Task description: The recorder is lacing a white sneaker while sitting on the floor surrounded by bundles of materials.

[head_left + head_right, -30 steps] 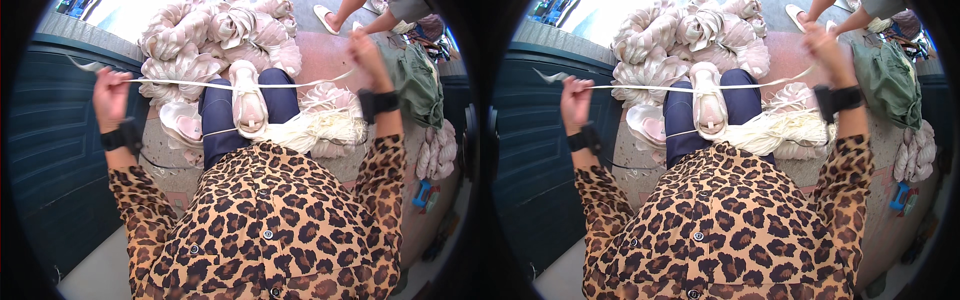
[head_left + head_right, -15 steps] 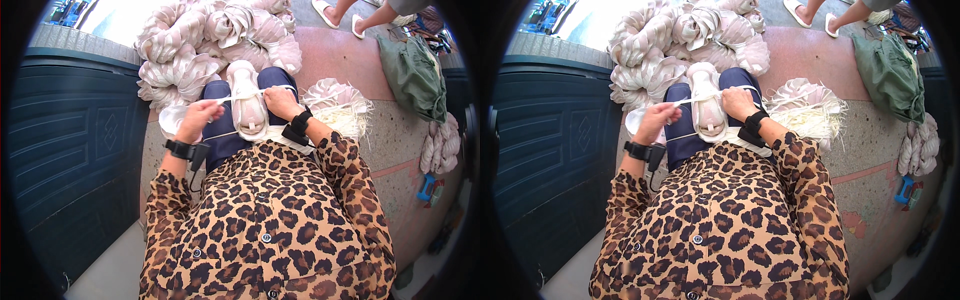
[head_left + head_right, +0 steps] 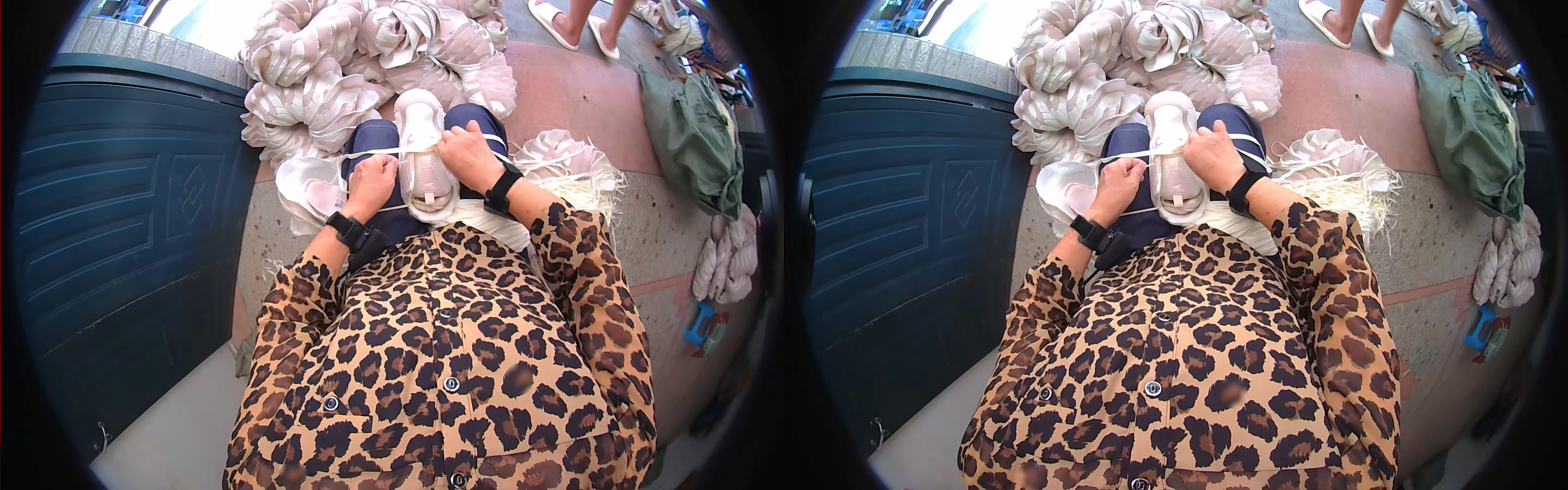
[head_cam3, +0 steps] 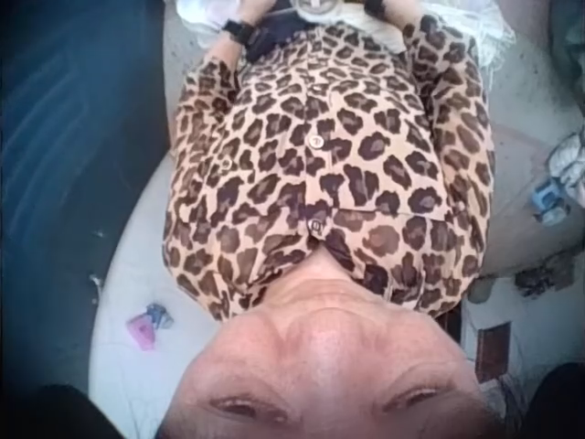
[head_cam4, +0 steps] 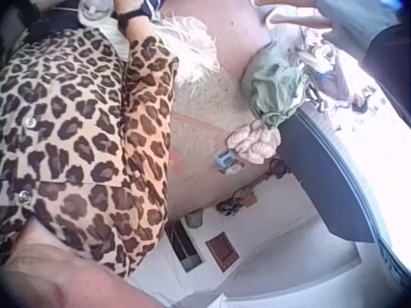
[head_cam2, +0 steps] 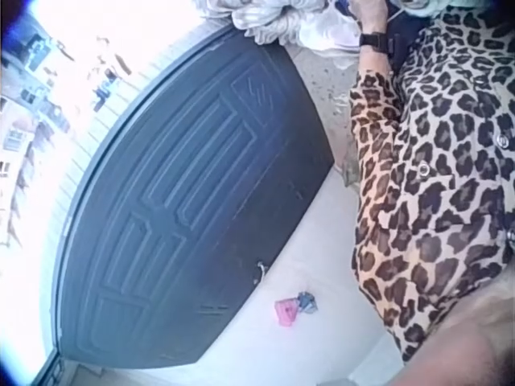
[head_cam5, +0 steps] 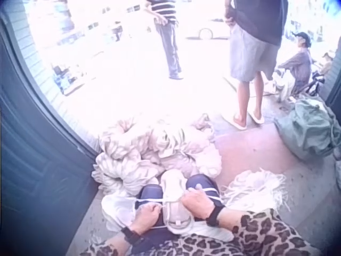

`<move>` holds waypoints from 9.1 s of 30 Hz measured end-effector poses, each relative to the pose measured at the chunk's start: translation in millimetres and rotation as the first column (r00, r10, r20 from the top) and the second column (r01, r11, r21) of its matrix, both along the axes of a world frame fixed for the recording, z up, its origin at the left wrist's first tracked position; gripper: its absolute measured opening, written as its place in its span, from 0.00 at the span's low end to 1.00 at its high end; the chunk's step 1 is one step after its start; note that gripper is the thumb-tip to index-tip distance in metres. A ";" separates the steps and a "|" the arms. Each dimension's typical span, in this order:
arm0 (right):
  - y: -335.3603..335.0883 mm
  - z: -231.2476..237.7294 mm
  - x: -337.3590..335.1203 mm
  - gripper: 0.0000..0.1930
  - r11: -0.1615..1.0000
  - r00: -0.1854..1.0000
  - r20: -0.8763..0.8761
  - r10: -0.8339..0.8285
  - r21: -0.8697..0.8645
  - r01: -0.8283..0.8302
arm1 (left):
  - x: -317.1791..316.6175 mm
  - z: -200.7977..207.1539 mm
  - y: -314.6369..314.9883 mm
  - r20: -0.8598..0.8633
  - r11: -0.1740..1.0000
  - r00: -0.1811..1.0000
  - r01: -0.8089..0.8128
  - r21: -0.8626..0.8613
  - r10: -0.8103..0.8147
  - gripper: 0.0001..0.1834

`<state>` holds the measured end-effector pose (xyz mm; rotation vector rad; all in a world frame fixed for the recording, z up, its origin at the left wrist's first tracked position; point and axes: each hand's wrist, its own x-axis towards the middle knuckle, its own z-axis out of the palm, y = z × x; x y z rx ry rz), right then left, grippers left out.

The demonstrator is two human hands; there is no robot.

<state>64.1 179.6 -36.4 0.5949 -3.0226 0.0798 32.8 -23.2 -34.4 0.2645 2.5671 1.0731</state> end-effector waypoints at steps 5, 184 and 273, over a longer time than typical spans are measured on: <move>5.0 -2.6 1.3 0.04 0.984 0.986 -0.100 -0.136 -0.132 0.122 | 3.7 0.9 13.4 -0.259 0.970 0.958 0.059 -0.235 -0.122 0.11; -13.8 -15.6 9.3 0.13 0.419 0.757 0.647 -0.088 -0.665 0.618 | 20.1 34.9 -94.8 -0.592 0.950 0.804 -0.136 -0.280 -0.059 0.05; 14.6 -14.2 -11.5 0.12 0.597 0.690 0.692 -0.212 -0.467 0.652 | 32.6 165.8 -109.6 -0.012 0.675 0.941 0.251 0.694 -0.338 0.13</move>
